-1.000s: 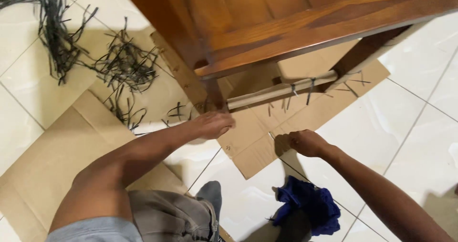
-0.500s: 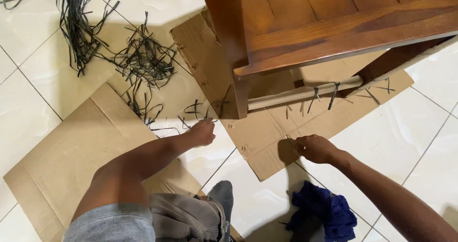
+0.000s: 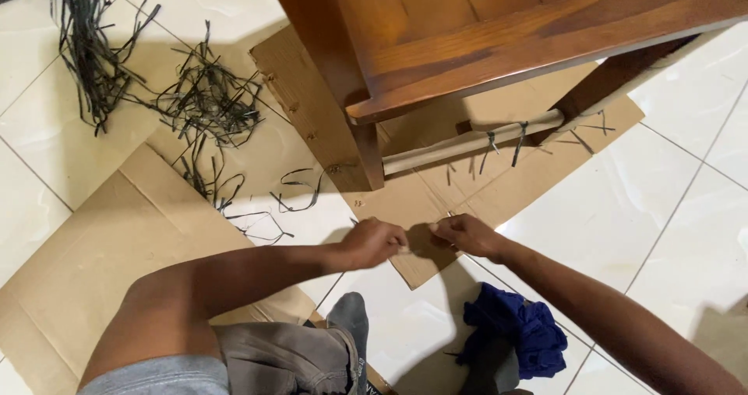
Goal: Wrapping a wooden chair leg with cardboard and securing it with plastic ties
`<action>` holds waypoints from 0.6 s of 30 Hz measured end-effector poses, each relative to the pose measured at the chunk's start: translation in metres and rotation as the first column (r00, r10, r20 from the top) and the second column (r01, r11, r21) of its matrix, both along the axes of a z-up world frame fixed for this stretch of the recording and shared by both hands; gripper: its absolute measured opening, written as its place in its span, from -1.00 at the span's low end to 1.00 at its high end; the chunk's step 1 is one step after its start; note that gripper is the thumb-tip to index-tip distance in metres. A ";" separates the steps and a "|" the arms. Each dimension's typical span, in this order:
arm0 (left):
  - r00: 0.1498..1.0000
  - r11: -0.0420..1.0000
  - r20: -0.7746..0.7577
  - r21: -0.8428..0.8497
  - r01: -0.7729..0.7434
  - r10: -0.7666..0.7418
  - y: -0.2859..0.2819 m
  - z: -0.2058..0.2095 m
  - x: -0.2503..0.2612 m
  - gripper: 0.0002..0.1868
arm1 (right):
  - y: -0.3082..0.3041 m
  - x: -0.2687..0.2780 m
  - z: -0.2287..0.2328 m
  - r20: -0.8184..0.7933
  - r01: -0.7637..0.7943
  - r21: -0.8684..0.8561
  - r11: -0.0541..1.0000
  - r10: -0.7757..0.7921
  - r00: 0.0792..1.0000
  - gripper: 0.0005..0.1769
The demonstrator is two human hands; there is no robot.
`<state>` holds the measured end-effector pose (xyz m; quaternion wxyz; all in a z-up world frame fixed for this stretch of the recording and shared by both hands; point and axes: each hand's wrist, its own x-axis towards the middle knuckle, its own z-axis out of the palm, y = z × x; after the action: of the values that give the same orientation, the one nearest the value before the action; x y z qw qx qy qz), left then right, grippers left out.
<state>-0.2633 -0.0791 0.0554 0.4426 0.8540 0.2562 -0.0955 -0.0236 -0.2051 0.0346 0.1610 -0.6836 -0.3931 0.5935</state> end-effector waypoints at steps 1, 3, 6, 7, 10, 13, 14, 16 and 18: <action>0.996 0.996 0.015 0.046 0.082 -0.083 -0.008 0.008 0.008 -0.83 | 0.001 -0.006 -0.006 -0.118 0.117 -0.059 0.991 -0.123 0.985 -0.58; 0.985 0.981 0.028 0.095 0.167 -0.170 -0.018 0.007 0.024 -0.83 | 0.003 -0.018 -0.004 -0.224 0.228 -0.128 0.965 -0.253 0.941 -0.48; 0.945 0.933 0.075 0.200 0.299 -0.319 -0.019 -0.018 0.045 -0.84 | 0.007 -0.028 0.017 -0.330 0.410 -0.063 0.910 -0.407 0.852 -0.53; 0.932 0.920 0.114 0.240 0.311 -0.345 -0.019 -0.026 0.051 -0.84 | 0.008 -0.029 0.023 -0.352 0.464 -0.011 0.886 -0.437 0.827 -0.67; 0.907 0.897 0.168 0.297 0.327 -0.387 -0.015 -0.025 0.066 -0.83 | 0.010 -0.017 0.017 -0.386 0.535 0.054 0.843 -0.477 0.790 -0.82; 0.902 0.900 0.200 0.301 0.314 -0.382 -0.012 -0.026 0.076 -0.83 | 0.009 -0.002 0.005 -0.407 0.562 0.096 0.821 -0.483 0.775 -0.79; 0.907 0.912 0.216 0.283 0.296 -0.361 -0.012 -0.030 0.078 -0.84 | 0.007 0.001 0.002 -0.415 0.571 0.121 0.812 -0.481 0.772 -0.78; 0.906 0.915 0.219 0.268 0.303 -0.364 -0.011 -0.019 0.083 -0.85 | 0.008 0.004 -0.001 -0.387 0.590 0.126 0.797 -0.508 0.769 -0.78; 0.906 0.918 0.220 0.253 0.304 -0.361 -0.008 -0.013 0.087 -0.86 | 0.009 0.009 -0.011 -0.360 0.605 0.132 0.785 -0.531 0.767 -0.79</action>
<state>-0.1761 -0.0876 0.0420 0.3556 0.9326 0.0541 -0.0282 -0.0147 -0.1959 0.0237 0.4739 -0.6463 -0.2053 0.5617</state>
